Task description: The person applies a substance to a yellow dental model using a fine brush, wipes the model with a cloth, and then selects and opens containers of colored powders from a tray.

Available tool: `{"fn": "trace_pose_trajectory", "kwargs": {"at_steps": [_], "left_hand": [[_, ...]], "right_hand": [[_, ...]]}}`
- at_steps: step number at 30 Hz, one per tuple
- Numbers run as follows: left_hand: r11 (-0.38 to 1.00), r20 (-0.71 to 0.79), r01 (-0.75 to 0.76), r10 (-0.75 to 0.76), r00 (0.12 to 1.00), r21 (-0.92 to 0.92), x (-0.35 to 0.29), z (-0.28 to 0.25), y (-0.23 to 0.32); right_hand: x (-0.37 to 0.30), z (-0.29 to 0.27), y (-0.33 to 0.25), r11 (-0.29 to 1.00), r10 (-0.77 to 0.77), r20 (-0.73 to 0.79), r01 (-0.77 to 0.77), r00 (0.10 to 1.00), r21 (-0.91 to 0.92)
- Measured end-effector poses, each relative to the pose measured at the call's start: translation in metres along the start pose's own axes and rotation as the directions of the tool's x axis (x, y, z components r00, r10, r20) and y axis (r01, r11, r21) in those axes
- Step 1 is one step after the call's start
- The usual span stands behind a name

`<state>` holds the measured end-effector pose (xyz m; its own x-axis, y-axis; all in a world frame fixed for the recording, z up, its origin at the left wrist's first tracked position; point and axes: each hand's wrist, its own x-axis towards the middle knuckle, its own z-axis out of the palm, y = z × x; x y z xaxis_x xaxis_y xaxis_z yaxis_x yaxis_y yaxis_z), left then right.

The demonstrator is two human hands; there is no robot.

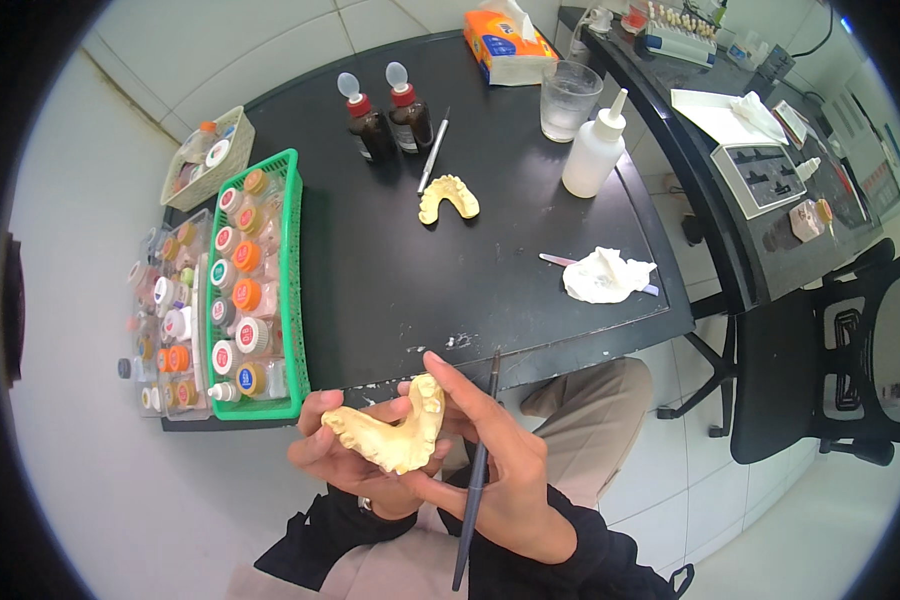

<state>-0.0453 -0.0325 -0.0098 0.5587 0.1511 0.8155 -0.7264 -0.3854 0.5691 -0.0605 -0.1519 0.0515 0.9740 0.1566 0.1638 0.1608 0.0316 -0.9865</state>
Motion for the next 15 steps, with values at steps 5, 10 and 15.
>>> {"fn": "trace_pose_trajectory", "kwargs": {"at_steps": [5,10,15], "left_hand": [[0.991,-0.012,0.038,-0.040,0.999,-0.129,-0.002,0.000,0.004],[0.933,0.077,0.063,-0.038,0.996,-0.355,-0.010,-0.005,-0.001],[0.819,0.166,0.177,-0.102,0.981,-0.545,-0.007,-0.008,0.005]], "right_hand": [[-0.004,0.005,-0.002,0.998,-0.056,-0.096,0.058,0.994,0.017],[-0.008,0.001,0.001,0.997,-0.009,-0.101,0.016,0.995,0.069],[-0.006,-0.008,0.003,1.000,-0.014,-0.116,0.012,0.993,-0.019]]}}
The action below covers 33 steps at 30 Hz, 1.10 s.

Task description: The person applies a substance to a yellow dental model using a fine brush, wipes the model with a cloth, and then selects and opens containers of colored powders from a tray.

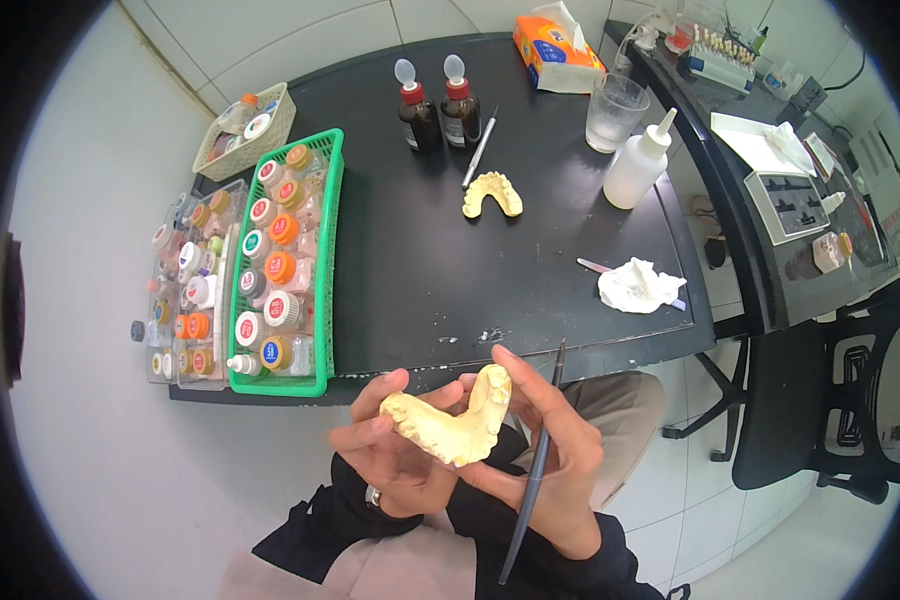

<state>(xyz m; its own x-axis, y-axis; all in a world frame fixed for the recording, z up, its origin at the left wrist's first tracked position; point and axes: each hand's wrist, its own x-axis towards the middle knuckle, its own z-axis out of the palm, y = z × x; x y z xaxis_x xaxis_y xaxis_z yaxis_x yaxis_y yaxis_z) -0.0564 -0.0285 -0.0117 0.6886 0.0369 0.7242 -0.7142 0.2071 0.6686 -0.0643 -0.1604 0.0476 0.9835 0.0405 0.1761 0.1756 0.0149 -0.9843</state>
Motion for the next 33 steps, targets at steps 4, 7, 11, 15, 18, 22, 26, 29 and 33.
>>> {"fn": "trace_pose_trajectory", "kwargs": {"at_steps": [4,7,11,15,18,22,26,29,33], "left_hand": [[0.961,-0.117,0.181,-0.208,0.971,-0.208,0.004,0.001,0.015],[0.922,-0.201,0.330,-0.369,0.907,-0.204,0.010,-0.001,0.013],[0.723,0.025,0.669,-0.676,0.737,-0.171,0.037,-0.015,0.020],[0.472,0.370,0.864,-0.782,0.502,-0.176,0.058,-0.031,0.019],[0.320,0.450,0.929,-0.813,0.371,-0.187,0.066,-0.030,0.021],[0.232,0.445,0.954,-0.846,0.293,-0.188,0.066,-0.030,0.020],[0.300,0.419,0.950,-0.855,0.306,-0.083,0.064,-0.034,0.016],[0.317,0.398,0.947,-0.863,0.312,-0.055,0.065,-0.035,0.017],[0.364,0.294,0.931,-0.887,0.355,-0.026,0.067,-0.038,0.021]], "right_hand": [[0.008,-0.005,0.001,1.000,0.018,-0.007,-0.018,1.000,0.025],[0.012,-0.011,0.003,1.000,0.013,-0.014,-0.013,1.000,0.001],[0.021,-0.022,0.006,0.994,-0.026,0.084,0.034,0.996,-0.099],[0.036,-0.027,0.002,0.988,-0.031,0.235,0.066,0.972,-0.141],[0.043,-0.030,0.003,0.990,-0.035,0.349,0.082,0.936,-0.119],[0.049,-0.032,0.010,0.999,-0.027,0.457,0.042,0.889,-0.023],[0.055,-0.032,0.015,1.000,-0.009,0.503,0.004,0.864,0.012],[0.058,-0.031,0.015,1.000,0.006,0.534,0.000,0.846,-0.010],[0.058,-0.038,0.005,0.995,-0.041,0.270,0.064,0.962,-0.075]]}}
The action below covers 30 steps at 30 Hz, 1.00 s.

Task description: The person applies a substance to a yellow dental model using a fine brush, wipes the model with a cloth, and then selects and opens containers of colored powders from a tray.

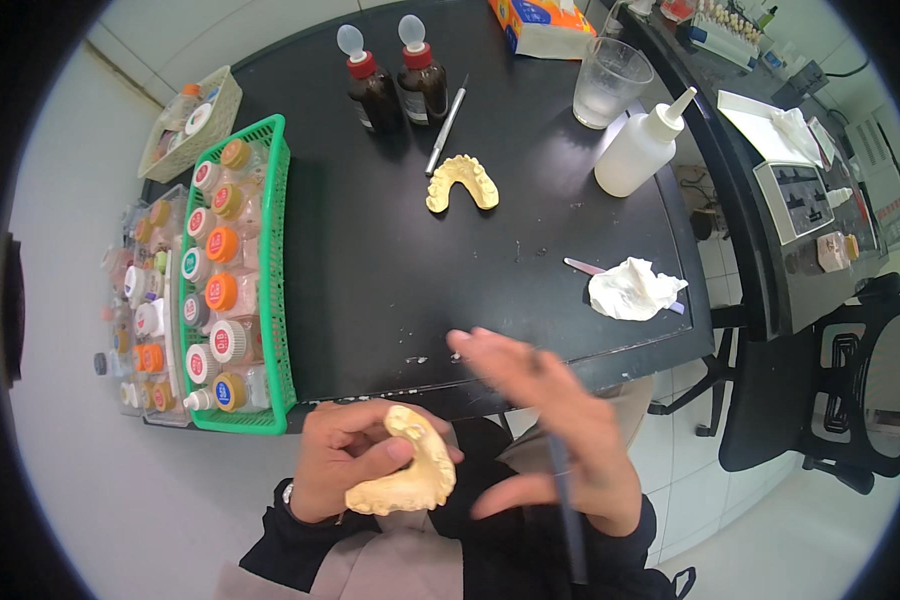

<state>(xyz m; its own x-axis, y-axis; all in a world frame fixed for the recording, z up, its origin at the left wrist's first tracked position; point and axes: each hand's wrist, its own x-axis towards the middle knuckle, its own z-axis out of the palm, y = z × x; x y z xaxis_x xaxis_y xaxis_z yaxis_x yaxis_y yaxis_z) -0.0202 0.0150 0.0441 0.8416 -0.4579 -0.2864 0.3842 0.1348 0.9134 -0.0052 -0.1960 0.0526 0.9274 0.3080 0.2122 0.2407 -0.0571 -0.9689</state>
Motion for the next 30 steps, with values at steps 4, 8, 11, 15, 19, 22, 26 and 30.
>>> {"fn": "trace_pose_trajectory", "kwargs": {"at_steps": [4,8,11,15,19,22,26,30], "left_hand": [[0.997,-0.156,-0.057,0.048,0.987,-0.057,0.001,-0.009,-0.004],[0.996,-0.291,-0.070,0.050,0.955,-0.058,0.010,-0.012,-0.006],[0.996,-0.332,-0.074,0.057,0.942,-0.040,0.019,-0.011,-0.009],[0.995,-0.358,-0.085,0.062,0.932,-0.048,0.029,-0.013,-0.011],[0.996,-0.369,-0.076,0.050,0.928,-0.056,0.035,-0.014,-0.014],[0.997,-0.444,-0.070,0.051,0.895,-0.027,0.038,-0.013,-0.017],[0.997,-0.416,-0.081,0.075,0.906,0.004,0.036,-0.017,-0.019],[0.997,-0.424,-0.064,0.072,0.903,0.033,0.035,-0.018,-0.018]], "right_hand": [[-0.015,-0.007,0.015,0.862,0.117,-0.512,0.169,0.851,0.478],[-0.013,-0.013,0.034,0.921,0.216,-0.598,0.041,0.772,0.387],[0.008,-0.008,0.044,0.960,0.264,-0.659,-0.128,0.704,0.249],[0.029,-0.022,0.061,0.979,0.181,-0.665,-0.200,0.724,0.049],[0.032,-0.023,0.070,0.972,0.156,-0.646,-0.234,0.747,-0.037],[0.035,-0.019,0.070,0.967,0.151,-0.662,-0.249,0.734,-0.056],[0.035,-0.020,0.070,0.961,0.171,-0.655,-0.270,0.736,-0.053],[0.038,-0.019,0.070,0.960,0.154,-0.656,-0.270,0.738,-0.078]]}}
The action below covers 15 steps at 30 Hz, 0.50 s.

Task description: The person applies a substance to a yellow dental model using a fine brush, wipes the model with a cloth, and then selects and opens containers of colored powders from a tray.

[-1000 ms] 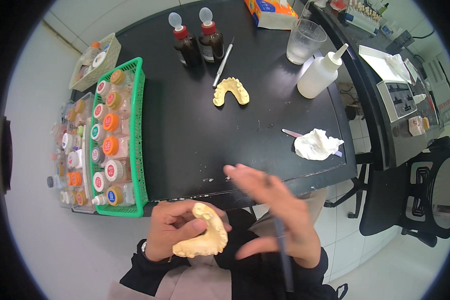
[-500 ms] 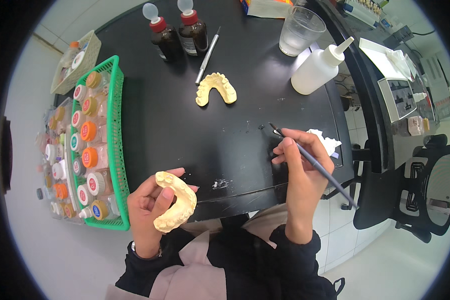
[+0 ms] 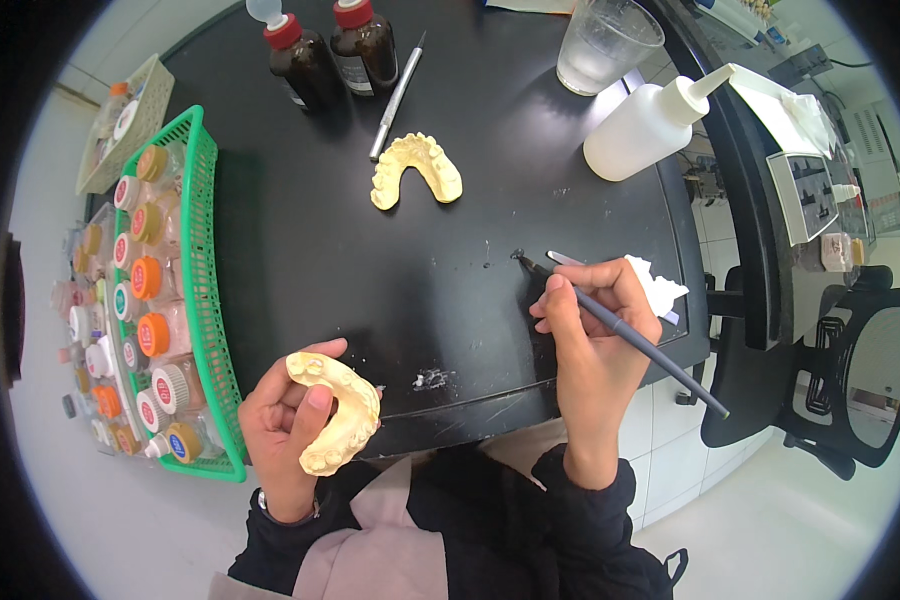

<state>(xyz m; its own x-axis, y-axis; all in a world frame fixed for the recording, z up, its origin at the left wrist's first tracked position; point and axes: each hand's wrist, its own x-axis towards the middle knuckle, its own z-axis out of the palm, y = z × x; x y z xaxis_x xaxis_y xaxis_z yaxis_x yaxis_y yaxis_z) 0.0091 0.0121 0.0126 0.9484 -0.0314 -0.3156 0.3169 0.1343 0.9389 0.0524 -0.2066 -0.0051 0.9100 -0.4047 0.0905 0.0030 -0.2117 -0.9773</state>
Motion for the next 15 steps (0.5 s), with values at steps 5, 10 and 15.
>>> {"fn": "trace_pose_trajectory", "kwargs": {"at_steps": [5,10,15], "left_hand": [[1.000,0.003,-0.021,0.021,1.000,-0.001,0.000,-0.002,0.001],[0.999,0.005,-0.043,0.043,0.999,0.005,0.001,-0.007,-0.001],[0.999,-0.010,-0.052,0.051,0.999,-0.012,-0.001,-0.006,0.000]], "right_hand": [[-0.004,-0.005,-0.001,0.992,-0.038,-0.088,0.048,0.995,0.114],[-0.043,-0.004,-0.025,0.970,0.143,0.122,-0.164,0.982,0.179],[-0.053,-0.001,-0.013,0.985,0.148,0.323,-0.169,0.935,0.036]]}}
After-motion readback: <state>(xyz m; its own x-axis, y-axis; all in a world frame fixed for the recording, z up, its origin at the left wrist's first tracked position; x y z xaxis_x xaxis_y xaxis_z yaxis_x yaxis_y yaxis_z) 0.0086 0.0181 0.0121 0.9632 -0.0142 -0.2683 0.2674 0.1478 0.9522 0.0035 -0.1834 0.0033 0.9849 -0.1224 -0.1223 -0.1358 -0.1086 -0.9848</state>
